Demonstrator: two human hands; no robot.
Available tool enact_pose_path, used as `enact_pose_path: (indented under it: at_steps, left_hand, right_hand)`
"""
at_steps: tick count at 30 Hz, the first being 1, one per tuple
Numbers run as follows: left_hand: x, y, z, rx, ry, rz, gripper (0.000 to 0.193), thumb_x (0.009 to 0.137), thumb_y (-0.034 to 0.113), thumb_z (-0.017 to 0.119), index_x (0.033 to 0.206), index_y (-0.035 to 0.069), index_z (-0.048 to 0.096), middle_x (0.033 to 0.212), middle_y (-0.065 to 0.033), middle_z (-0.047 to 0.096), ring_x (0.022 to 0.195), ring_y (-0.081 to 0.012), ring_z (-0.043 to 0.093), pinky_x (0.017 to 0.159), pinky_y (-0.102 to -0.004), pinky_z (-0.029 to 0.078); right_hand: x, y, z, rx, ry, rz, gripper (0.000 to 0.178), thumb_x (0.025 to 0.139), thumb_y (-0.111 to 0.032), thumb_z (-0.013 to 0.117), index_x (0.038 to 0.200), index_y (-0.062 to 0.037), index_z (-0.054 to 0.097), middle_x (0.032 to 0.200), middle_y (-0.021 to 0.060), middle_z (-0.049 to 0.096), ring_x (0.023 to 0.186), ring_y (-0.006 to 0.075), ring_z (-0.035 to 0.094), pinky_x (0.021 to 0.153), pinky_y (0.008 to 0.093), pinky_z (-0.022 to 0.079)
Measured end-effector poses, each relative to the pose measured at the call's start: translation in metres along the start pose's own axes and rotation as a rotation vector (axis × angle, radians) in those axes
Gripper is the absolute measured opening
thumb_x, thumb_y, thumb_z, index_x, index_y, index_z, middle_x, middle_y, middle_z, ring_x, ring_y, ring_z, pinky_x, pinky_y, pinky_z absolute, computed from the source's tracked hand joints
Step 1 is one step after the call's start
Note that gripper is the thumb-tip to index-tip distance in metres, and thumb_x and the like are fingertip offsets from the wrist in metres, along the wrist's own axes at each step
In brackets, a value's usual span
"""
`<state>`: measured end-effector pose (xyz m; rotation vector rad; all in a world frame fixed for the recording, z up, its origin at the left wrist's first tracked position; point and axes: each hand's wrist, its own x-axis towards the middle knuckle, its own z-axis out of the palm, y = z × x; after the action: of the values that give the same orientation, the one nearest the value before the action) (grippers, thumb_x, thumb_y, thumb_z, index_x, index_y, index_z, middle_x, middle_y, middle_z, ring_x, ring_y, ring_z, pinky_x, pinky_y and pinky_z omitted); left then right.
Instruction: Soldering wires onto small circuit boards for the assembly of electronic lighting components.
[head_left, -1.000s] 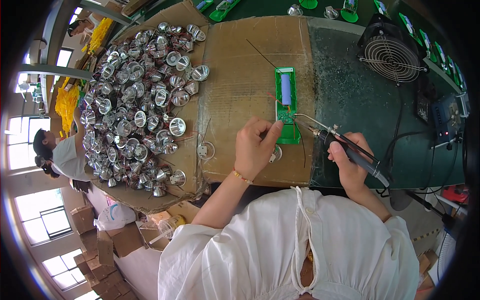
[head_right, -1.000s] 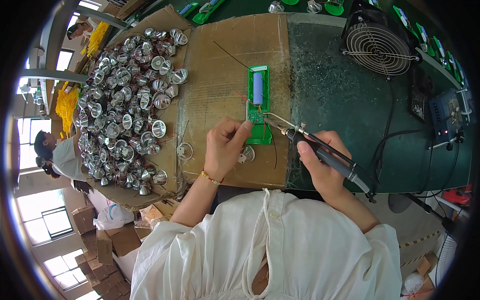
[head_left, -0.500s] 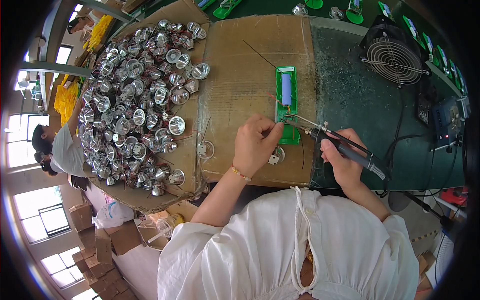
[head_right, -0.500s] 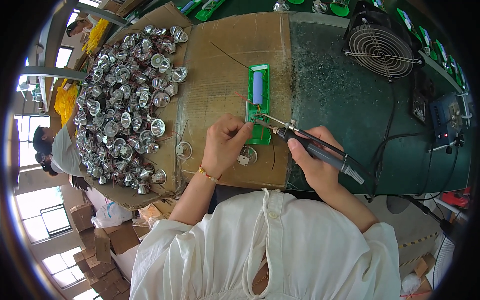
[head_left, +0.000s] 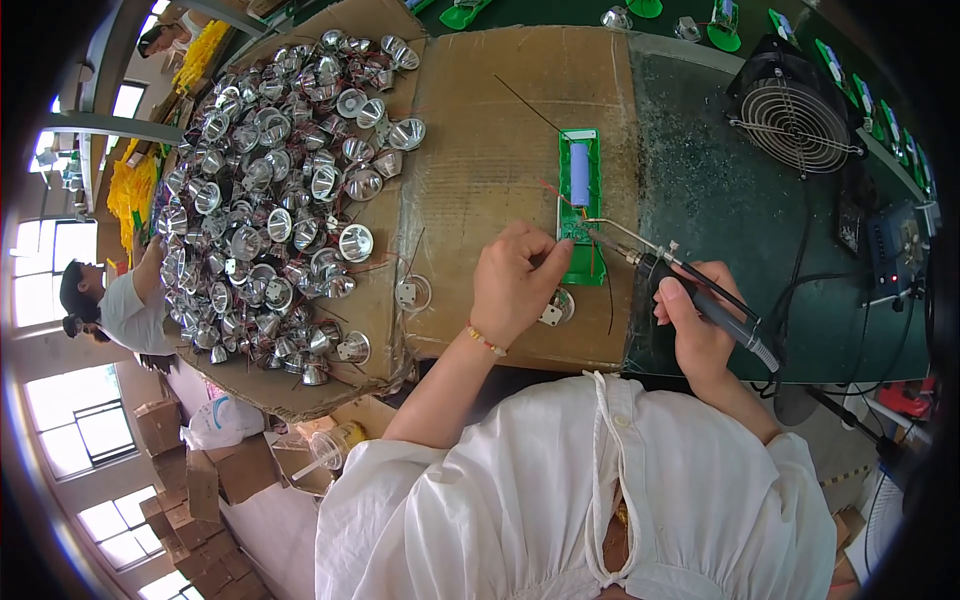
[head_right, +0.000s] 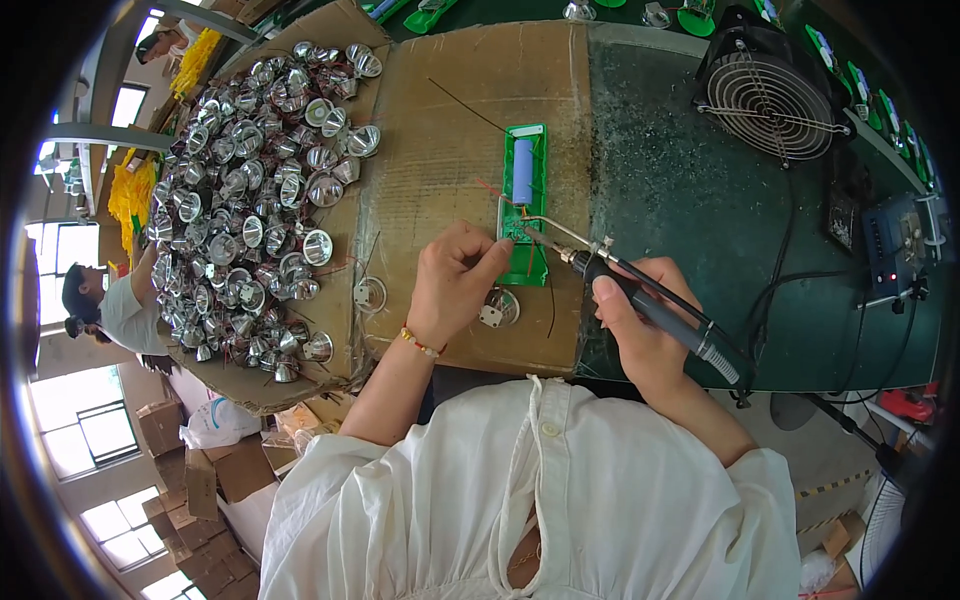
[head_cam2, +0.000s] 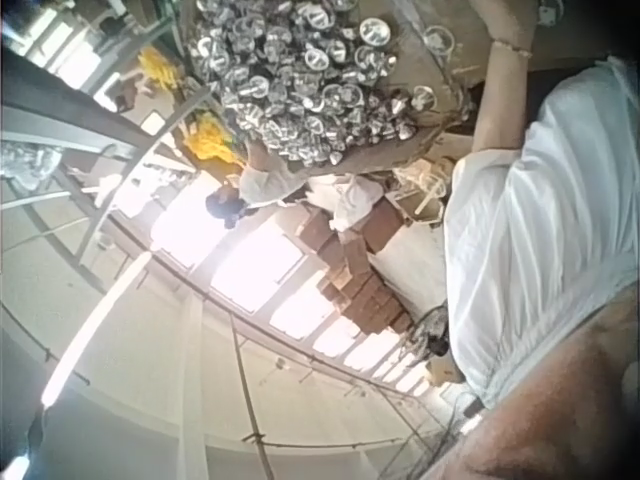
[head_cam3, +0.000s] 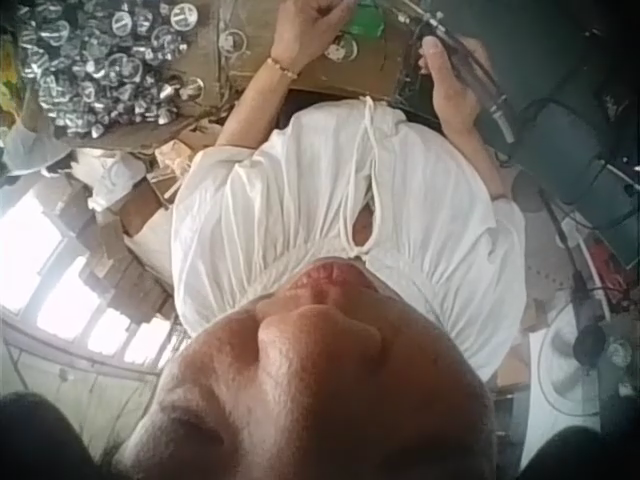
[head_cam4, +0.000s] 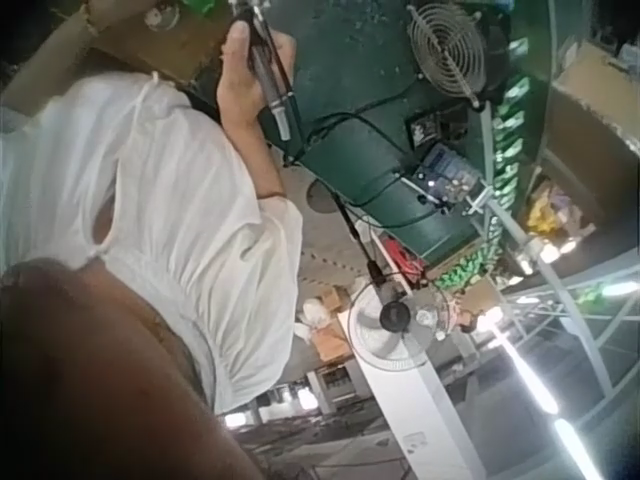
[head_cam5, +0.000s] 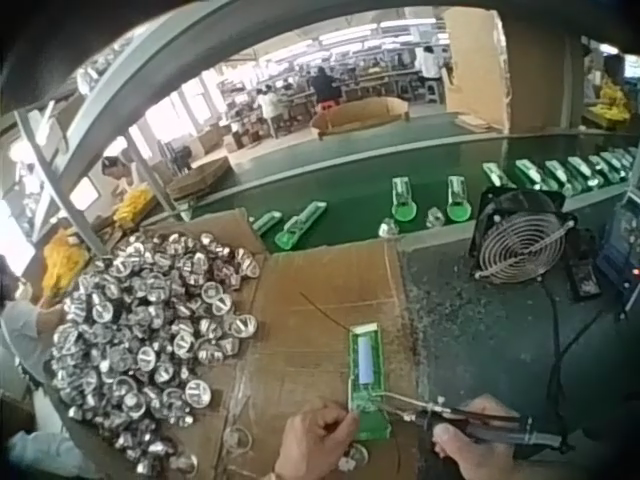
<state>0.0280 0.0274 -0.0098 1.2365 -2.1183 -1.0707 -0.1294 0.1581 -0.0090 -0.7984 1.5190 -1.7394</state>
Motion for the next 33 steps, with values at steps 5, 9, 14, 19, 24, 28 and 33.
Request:
enact_pose_path:
  at_steps: [5, 9, 14, 19, 24, 28, 33]
  left_hand:
    - [0.002, -0.002, 0.001, -0.021, -0.011, 0.002, 0.021, 0.078, 0.020, 0.064, 0.066, 0.002, 0.062, 0.069, -0.0105, 0.055, 0.057, -0.0248, 0.054, 0.052, -0.0339, 0.040]
    - [0.000, -0.002, 0.001, -0.013, 0.005, 0.008, 0.021, 0.078, 0.019, 0.064, 0.066, 0.002, 0.061, 0.068, -0.0106, 0.054, 0.056, -0.0247, 0.053, 0.051, -0.0341, 0.040]
    - [0.001, -0.001, 0.002, -0.018, 0.009, 0.015, 0.021, 0.078, 0.019, 0.064, 0.066, 0.002, 0.061, 0.067, -0.0107, 0.054, 0.055, -0.0245, 0.053, 0.051, -0.0339, 0.039]
    - [0.001, -0.002, 0.003, -0.028, 0.007, 0.010, 0.022, 0.078, 0.019, 0.065, 0.066, 0.001, 0.061, 0.067, -0.0108, 0.054, 0.055, -0.0245, 0.052, 0.050, -0.0342, 0.039]
    - [0.001, -0.003, 0.003, -0.014, 0.018, 0.014, 0.023, 0.078, 0.020, 0.066, 0.065, 0.001, 0.060, 0.066, -0.0108, 0.053, 0.054, -0.0240, 0.052, 0.050, -0.0343, 0.038]
    - [0.002, -0.002, 0.003, -0.016, 0.013, 0.001, 0.023, 0.078, 0.020, 0.065, 0.065, 0.001, 0.060, 0.066, -0.0109, 0.053, 0.054, -0.0241, 0.052, 0.050, -0.0343, 0.038]
    - [0.001, -0.002, 0.002, 0.019, 0.009, 0.012, 0.023, 0.078, 0.021, 0.065, 0.065, 0.002, 0.061, 0.067, -0.0103, 0.054, 0.055, -0.0246, 0.052, 0.050, -0.0341, 0.039]
  right_hand:
    - [0.003, 0.004, 0.001, -0.051, -0.008, 0.006, 0.016, 0.080, -0.009, 0.066, 0.086, 0.0001, 0.054, 0.065, 0.0036, 0.059, 0.054, 0.0056, 0.052, 0.049, 0.0192, 0.041]
    - [0.005, 0.008, -0.001, -0.126, -0.036, -0.025, 0.015, 0.080, -0.010, 0.067, 0.083, -0.0004, 0.055, 0.063, 0.0015, 0.057, 0.054, 0.0039, 0.050, 0.049, 0.0190, 0.039]
    - [0.006, 0.004, -0.003, -0.204, -0.046, -0.088, 0.017, 0.078, -0.010, 0.069, 0.081, -0.0005, 0.056, 0.063, 0.0009, 0.057, 0.054, 0.0035, 0.048, 0.049, 0.0189, 0.038]
    - [0.005, 0.008, -0.004, -0.124, -0.002, -0.155, 0.017, 0.079, -0.010, 0.068, 0.084, 0.0003, 0.055, 0.066, 0.0039, 0.057, 0.055, 0.0060, 0.051, 0.049, 0.0194, 0.039]
    - [0.005, 0.009, -0.014, -0.122, -0.069, -0.162, 0.015, 0.081, -0.002, 0.061, 0.091, 0.0027, 0.050, 0.075, 0.0083, 0.056, 0.058, 0.0099, 0.055, 0.051, 0.0208, 0.046]
    - [0.006, 0.009, -0.013, -0.097, -0.063, -0.142, 0.014, 0.081, -0.003, 0.061, 0.089, 0.0026, 0.051, 0.076, 0.0081, 0.055, 0.058, 0.0095, 0.054, 0.051, 0.0204, 0.045]
    - [0.008, 0.005, -0.006, -0.224, -0.083, -0.232, 0.016, 0.079, -0.007, 0.067, 0.085, 0.0016, 0.055, 0.068, 0.0041, 0.058, 0.056, 0.0063, 0.051, 0.051, 0.0204, 0.040]
